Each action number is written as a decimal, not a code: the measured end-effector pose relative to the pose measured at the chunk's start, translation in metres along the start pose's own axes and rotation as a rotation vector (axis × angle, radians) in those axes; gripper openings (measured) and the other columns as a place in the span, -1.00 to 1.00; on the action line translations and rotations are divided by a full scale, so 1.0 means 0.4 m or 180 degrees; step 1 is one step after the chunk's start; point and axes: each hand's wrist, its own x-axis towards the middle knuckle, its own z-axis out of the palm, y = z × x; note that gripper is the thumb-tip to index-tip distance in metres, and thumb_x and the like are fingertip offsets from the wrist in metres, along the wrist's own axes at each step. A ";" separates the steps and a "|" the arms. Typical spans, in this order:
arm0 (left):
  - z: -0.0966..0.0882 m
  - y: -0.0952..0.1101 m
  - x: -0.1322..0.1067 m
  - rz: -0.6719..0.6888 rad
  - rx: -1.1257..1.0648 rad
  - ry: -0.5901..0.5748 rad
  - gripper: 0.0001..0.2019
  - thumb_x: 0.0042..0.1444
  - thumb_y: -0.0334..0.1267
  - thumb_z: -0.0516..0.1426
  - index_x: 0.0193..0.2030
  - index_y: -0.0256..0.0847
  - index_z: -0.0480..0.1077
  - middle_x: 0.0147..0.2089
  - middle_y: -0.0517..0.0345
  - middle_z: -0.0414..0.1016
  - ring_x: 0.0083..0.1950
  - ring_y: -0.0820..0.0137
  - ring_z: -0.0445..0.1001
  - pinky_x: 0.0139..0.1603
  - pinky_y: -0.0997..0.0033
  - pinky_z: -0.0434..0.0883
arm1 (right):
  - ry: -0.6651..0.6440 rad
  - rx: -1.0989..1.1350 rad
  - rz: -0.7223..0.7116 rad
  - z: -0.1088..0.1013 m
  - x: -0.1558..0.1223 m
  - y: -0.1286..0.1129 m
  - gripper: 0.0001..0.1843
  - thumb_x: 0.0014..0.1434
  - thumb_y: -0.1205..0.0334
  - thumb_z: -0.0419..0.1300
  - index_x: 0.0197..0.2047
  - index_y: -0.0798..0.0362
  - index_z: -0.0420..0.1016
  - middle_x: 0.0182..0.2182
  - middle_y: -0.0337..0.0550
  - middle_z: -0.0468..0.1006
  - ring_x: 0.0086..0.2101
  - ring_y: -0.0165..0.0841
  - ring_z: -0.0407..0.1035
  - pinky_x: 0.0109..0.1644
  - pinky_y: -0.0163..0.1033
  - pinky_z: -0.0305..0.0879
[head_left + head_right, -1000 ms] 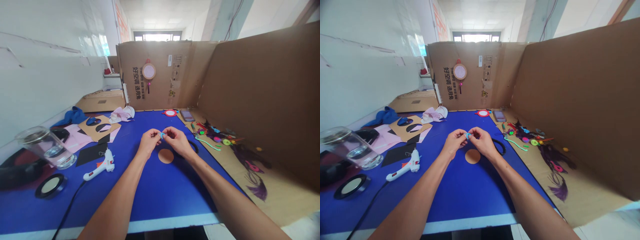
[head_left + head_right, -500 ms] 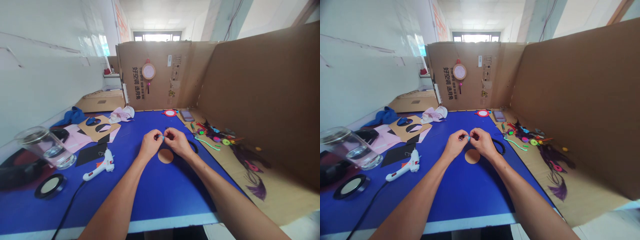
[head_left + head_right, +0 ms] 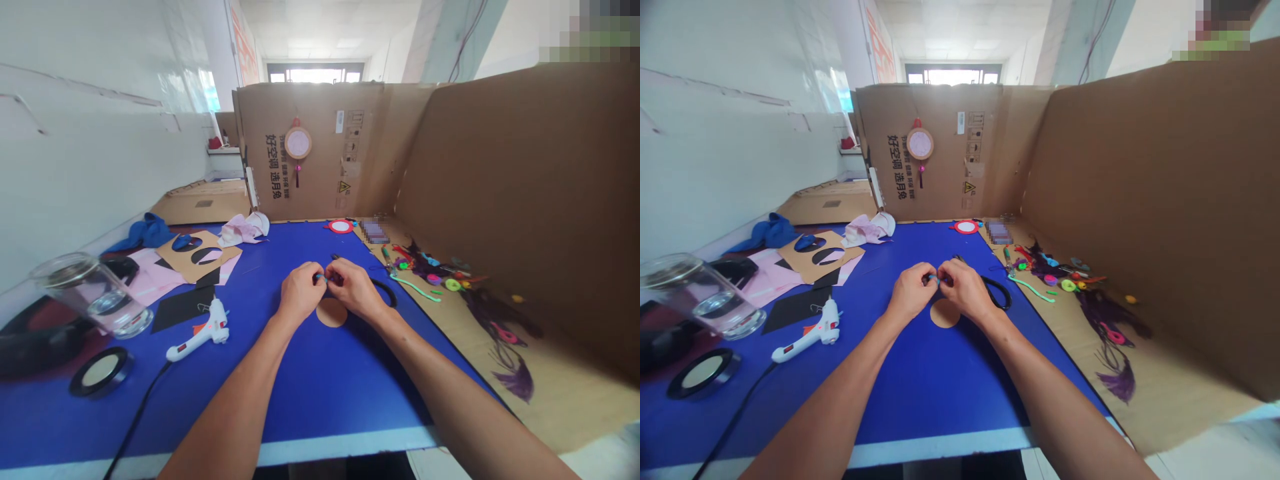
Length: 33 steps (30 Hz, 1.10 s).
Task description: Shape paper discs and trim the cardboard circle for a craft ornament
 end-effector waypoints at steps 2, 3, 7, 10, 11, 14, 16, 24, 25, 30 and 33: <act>0.001 -0.005 0.000 0.0088 0.0046 -0.0056 -0.83 0.15 -0.44 0.11 -0.34 -0.11 0.49 -0.29 0.18 0.51 -0.29 0.36 0.40 -0.25 0.40 0.23 | 0.0002 -0.0011 -0.0014 -0.002 -0.001 0.003 -0.81 0.09 0.48 0.13 -0.33 -0.01 0.45 -0.38 -0.23 0.44 -0.35 -0.34 0.32 -0.24 -0.27 0.19; 0.002 -0.008 0.001 0.0133 0.0018 -0.0079 -0.83 0.16 -0.43 0.11 -0.32 -0.11 0.50 -0.28 0.17 0.52 -0.29 0.36 0.40 -0.25 0.40 0.24 | 0.0026 0.0019 -0.0004 -0.003 -0.001 0.005 -0.82 0.09 0.47 0.14 -0.34 -0.01 0.45 -0.38 -0.23 0.44 -0.36 -0.34 0.32 -0.24 -0.27 0.20; 0.006 -0.020 0.006 0.0233 -0.0241 -0.0082 -0.80 0.20 -0.42 0.10 -0.21 -0.10 0.55 -0.20 0.14 0.56 -0.23 0.35 0.45 -0.19 0.40 0.30 | 0.0171 0.0188 0.0068 -0.006 0.001 0.007 -0.85 0.10 0.44 0.17 -0.35 -0.01 0.46 -0.41 -0.26 0.45 -0.39 -0.36 0.32 -0.26 -0.28 0.21; 0.009 -0.024 0.010 0.0228 -0.0425 -0.0065 -0.79 0.18 -0.43 0.11 -0.22 -0.11 0.55 -0.19 0.14 0.57 -0.22 0.36 0.46 -0.19 0.41 0.31 | 0.0205 0.0251 0.0075 -0.007 0.003 0.003 -0.86 0.10 0.43 0.17 -0.35 0.00 0.47 -0.41 -0.26 0.44 -0.40 -0.37 0.32 -0.28 -0.28 0.21; 0.009 -0.024 0.010 0.0196 -0.0460 -0.0071 -0.80 0.17 -0.44 0.11 -0.24 -0.12 0.55 -0.21 0.15 0.57 -0.23 0.36 0.45 -0.20 0.42 0.30 | 0.0195 0.0260 0.0076 -0.007 0.003 0.002 -0.86 0.10 0.43 0.16 -0.36 0.00 0.47 -0.41 -0.26 0.44 -0.40 -0.37 0.32 -0.28 -0.28 0.21; 0.012 -0.020 0.009 -0.0043 -0.0436 -0.0104 -0.82 0.13 -0.44 0.11 -0.31 -0.13 0.52 -0.28 0.18 0.55 -0.29 0.38 0.41 -0.24 0.42 0.28 | 0.0116 0.0262 0.0082 -0.006 0.003 0.001 -0.85 0.07 0.45 0.16 -0.38 0.00 0.46 -0.42 -0.27 0.43 -0.40 -0.37 0.31 -0.28 -0.28 0.20; 0.014 -0.016 0.009 -0.0234 -0.0405 -0.0125 -0.83 0.11 -0.44 0.10 -0.34 -0.13 0.51 -0.33 0.21 0.53 -0.34 0.40 0.37 -0.28 0.43 0.25 | 0.0062 0.0272 0.0080 -0.004 0.003 0.003 -0.85 0.06 0.46 0.16 -0.40 0.00 0.45 -0.43 -0.27 0.43 -0.41 -0.37 0.31 -0.29 -0.29 0.19; 0.029 -0.046 0.021 -0.0757 -0.1196 -0.0029 -0.89 0.05 -0.35 0.11 -0.42 -0.18 0.46 -0.46 0.23 0.46 -0.43 0.44 0.35 -0.36 0.45 0.26 | 0.0018 0.0348 0.0084 0.010 0.003 -0.014 -0.84 0.03 0.47 0.15 -0.40 0.02 0.44 -0.44 -0.29 0.43 -0.43 -0.41 0.28 -0.32 -0.30 0.17; 0.029 -0.047 0.023 -0.0862 -0.1441 0.0003 -0.90 0.05 -0.33 0.12 -0.42 -0.18 0.45 -0.46 0.23 0.45 -0.44 0.44 0.36 -0.37 0.46 0.28 | 0.0019 0.0382 0.0126 0.011 0.003 -0.017 -0.84 0.03 0.47 0.15 -0.40 0.02 0.45 -0.44 -0.29 0.44 -0.43 -0.41 0.29 -0.32 -0.30 0.17; 0.016 -0.023 0.024 -0.1511 -0.2467 -0.0009 -0.93 -0.04 -0.29 0.18 -0.38 -0.19 0.45 -0.48 0.21 0.48 -0.47 0.45 0.44 -0.42 0.50 0.35 | 0.0239 0.0928 0.0726 0.015 0.008 -0.011 -0.94 0.06 0.35 0.20 -0.35 0.01 0.44 -0.46 -0.31 0.46 -0.43 -0.40 0.30 -0.32 -0.28 0.20; 0.007 -0.007 0.022 -0.1793 -0.2805 -0.0020 -0.91 -0.09 -0.29 0.20 -0.39 -0.20 0.46 -0.47 0.17 0.50 -0.48 0.45 0.48 -0.46 0.52 0.36 | 0.0260 0.1461 0.1060 0.015 0.013 -0.005 -0.91 0.05 0.26 0.26 -0.34 0.01 0.42 -0.47 -0.33 0.43 -0.48 -0.41 0.27 -0.38 -0.28 0.20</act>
